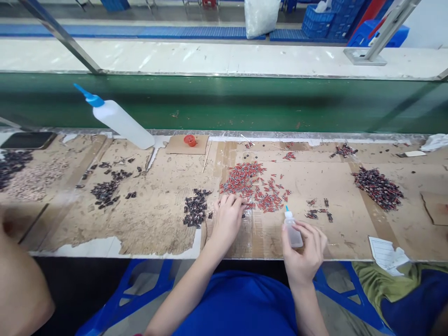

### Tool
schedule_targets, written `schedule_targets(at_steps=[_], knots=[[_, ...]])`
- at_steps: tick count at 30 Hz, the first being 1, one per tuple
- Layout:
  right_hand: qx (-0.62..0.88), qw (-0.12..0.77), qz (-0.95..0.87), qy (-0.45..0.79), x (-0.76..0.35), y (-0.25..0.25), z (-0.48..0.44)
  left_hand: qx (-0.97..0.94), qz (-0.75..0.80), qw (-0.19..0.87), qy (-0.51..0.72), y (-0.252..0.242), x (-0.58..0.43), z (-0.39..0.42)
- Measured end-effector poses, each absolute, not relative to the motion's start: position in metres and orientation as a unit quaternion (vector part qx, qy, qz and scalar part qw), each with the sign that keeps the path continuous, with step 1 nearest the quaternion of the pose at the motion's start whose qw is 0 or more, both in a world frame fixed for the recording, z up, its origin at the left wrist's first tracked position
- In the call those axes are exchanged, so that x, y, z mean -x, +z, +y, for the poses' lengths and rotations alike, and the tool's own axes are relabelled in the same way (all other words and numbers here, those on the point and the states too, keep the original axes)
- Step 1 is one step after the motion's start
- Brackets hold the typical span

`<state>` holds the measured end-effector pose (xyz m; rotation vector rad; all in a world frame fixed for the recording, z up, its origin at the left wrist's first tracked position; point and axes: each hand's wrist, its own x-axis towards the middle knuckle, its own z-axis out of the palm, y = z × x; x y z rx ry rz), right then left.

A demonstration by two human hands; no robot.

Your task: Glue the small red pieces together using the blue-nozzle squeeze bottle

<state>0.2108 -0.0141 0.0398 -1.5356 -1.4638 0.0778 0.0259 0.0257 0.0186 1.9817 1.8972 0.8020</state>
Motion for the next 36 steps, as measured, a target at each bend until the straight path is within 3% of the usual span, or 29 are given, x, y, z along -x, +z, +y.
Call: schedule_targets(at_steps=[3,7,11,15,20,24,36], knots=[[0.582,0.496,-0.613,0.199,-0.189,0.046,-0.014,-0.667,0.632,0.211,0.333,0.025,-0.024,0.021],[0.545,0.479,-0.48,0.492,-0.165,0.045,-0.006,-0.617,0.538,0.359,0.448,0.037,-0.023,0.012],[0.501,0.456,-0.381,0.629,-0.159,0.041,0.001,-0.575,0.528,0.397,0.483,0.043,-0.023,0.004],[0.513,0.452,-0.358,0.636,-0.163,0.038,0.001,-0.59,0.574,0.345,0.451,0.04,-0.019,-0.001],[0.556,0.47,-0.383,0.568,-0.164,0.03,-0.001,-0.672,0.631,0.199,0.334,0.02,-0.012,-0.007],[0.581,0.462,-0.415,0.526,-0.162,0.022,-0.002,-0.686,0.643,0.135,0.314,0.008,-0.01,-0.007],[0.562,0.436,-0.455,0.535,-0.16,0.022,-0.005,-0.628,0.565,0.314,0.433,0.025,-0.012,-0.01]])
